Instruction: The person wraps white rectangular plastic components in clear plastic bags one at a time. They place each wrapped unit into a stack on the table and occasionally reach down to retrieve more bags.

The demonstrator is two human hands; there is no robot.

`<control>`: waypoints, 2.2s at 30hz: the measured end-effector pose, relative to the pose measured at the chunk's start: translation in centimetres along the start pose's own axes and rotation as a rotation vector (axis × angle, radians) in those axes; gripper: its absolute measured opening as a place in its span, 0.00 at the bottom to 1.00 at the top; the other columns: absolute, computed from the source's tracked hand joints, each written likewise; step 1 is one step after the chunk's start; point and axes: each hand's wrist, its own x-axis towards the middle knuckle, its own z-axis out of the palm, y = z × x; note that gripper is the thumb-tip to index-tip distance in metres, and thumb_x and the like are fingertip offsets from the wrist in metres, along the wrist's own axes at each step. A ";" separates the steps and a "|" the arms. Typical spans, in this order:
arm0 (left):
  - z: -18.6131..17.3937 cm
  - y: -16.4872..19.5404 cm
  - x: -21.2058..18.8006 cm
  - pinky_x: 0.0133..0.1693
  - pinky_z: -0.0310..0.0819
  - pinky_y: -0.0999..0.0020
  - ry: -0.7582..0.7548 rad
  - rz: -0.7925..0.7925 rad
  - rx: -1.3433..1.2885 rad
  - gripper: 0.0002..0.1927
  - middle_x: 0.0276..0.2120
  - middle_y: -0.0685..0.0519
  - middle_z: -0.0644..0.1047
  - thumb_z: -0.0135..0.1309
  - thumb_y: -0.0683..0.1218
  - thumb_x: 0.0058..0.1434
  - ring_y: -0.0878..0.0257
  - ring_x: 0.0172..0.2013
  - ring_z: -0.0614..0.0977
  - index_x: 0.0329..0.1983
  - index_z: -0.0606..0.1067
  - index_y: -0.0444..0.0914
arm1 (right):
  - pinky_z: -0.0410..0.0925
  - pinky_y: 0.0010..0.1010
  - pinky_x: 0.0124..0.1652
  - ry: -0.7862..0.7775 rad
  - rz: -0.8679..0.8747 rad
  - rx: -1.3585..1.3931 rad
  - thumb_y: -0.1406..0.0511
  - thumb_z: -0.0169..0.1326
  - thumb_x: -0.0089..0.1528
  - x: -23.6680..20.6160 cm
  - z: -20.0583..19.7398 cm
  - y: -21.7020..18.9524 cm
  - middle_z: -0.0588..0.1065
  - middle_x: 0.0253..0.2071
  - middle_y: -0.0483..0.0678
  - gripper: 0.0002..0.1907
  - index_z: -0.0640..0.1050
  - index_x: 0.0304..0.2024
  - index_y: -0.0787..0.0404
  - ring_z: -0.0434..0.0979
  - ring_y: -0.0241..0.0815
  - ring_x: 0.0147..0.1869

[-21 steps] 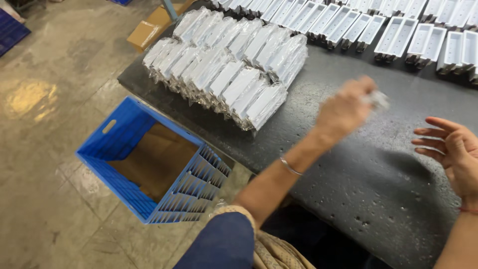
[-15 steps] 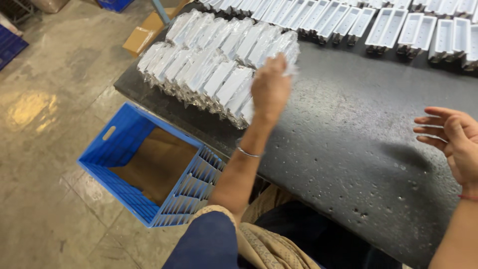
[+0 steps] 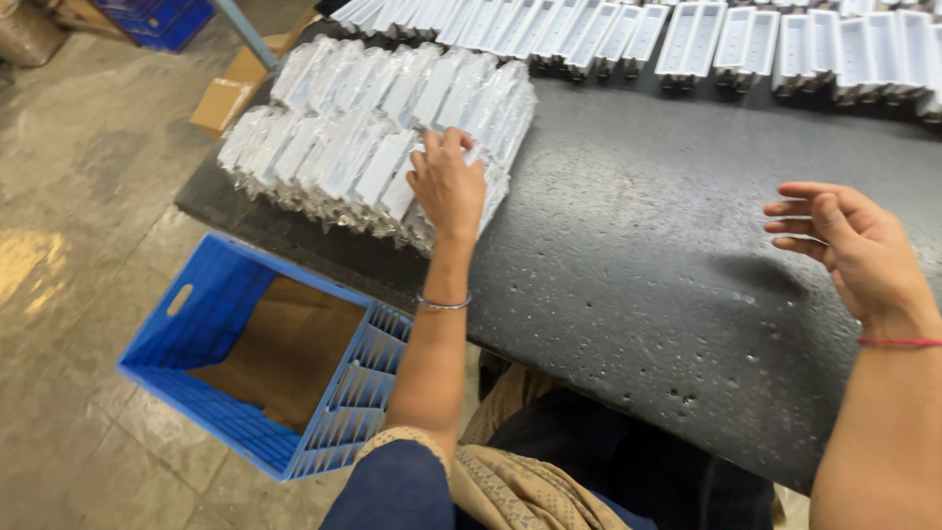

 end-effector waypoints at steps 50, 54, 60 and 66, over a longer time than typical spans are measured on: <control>16.5 15.4 -11.3 0.42 0.80 0.72 -0.698 0.635 -1.199 0.05 0.42 0.53 0.78 0.50 0.36 0.76 0.68 0.39 0.81 0.52 0.73 0.33 | 0.77 0.32 0.48 0.577 0.740 -0.100 0.61 0.48 0.68 -36.4 1.6 9.1 0.82 0.46 0.54 0.17 0.79 0.52 0.66 0.84 0.44 0.49; 16.7 16.0 -11.7 0.42 0.80 0.72 -0.700 0.662 -1.160 0.04 0.42 0.53 0.77 0.51 0.35 0.75 0.68 0.39 0.80 0.51 0.73 0.33 | 0.74 0.40 0.45 0.701 0.770 -0.672 0.66 0.52 0.62 -39.5 -1.8 22.6 0.81 0.45 0.59 0.16 0.80 0.48 0.67 0.82 0.54 0.46; 16.6 17.2 -12.9 0.46 0.78 0.72 -0.665 0.779 -1.049 0.03 0.43 0.53 0.77 0.51 0.33 0.75 0.67 0.42 0.80 0.48 0.74 0.31 | 0.71 0.47 0.51 0.917 1.038 -0.836 0.69 0.55 0.57 -34.5 -4.9 34.5 0.76 0.52 0.66 0.20 0.75 0.52 0.66 0.76 0.64 0.55; 16.7 18.5 -13.2 0.46 0.76 0.71 -0.619 0.842 -0.922 0.04 0.44 0.52 0.78 0.52 0.33 0.73 0.66 0.42 0.79 0.48 0.75 0.31 | 0.67 0.53 0.52 1.115 1.113 -0.865 0.60 0.67 0.44 -34.6 -3.8 35.8 0.71 0.61 0.63 0.48 0.64 0.65 0.60 0.71 0.64 0.62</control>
